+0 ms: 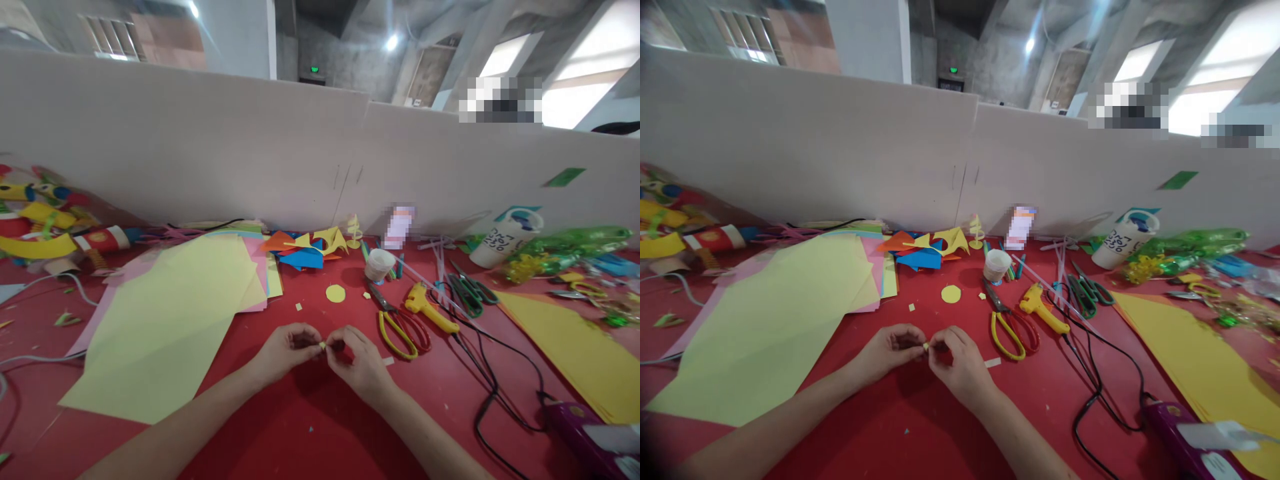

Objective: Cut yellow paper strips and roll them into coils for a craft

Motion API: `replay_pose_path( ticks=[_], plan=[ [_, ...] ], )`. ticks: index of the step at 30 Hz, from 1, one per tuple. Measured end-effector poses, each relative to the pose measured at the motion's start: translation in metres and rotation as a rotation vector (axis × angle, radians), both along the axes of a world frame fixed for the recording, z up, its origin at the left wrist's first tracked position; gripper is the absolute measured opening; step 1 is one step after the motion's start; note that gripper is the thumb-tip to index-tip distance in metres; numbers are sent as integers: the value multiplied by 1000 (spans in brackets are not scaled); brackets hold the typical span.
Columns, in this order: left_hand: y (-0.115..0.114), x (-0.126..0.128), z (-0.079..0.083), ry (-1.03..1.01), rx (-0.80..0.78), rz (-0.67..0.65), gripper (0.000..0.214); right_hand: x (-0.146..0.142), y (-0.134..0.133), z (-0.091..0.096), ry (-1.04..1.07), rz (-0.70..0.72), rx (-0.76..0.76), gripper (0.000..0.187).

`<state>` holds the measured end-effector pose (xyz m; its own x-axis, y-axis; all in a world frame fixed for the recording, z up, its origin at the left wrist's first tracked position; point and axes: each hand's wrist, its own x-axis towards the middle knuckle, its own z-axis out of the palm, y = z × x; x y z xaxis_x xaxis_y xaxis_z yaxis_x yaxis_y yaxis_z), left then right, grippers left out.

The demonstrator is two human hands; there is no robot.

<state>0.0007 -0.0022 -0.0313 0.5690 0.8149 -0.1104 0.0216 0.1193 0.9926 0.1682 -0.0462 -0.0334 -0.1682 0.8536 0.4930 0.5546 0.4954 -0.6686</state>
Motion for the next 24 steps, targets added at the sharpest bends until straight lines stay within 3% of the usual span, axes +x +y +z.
replay_pose_path(
  ticks=[18, 24],
  plan=[
    [-6, 3, 1, 13, 44, -25, 12, -3, -1, 0, -58, -35, 40, 14],
    [0, 0, 2, -4, 77, 15, 13, -1, 1, -2, 52, -31, -72, 7]
  ],
)
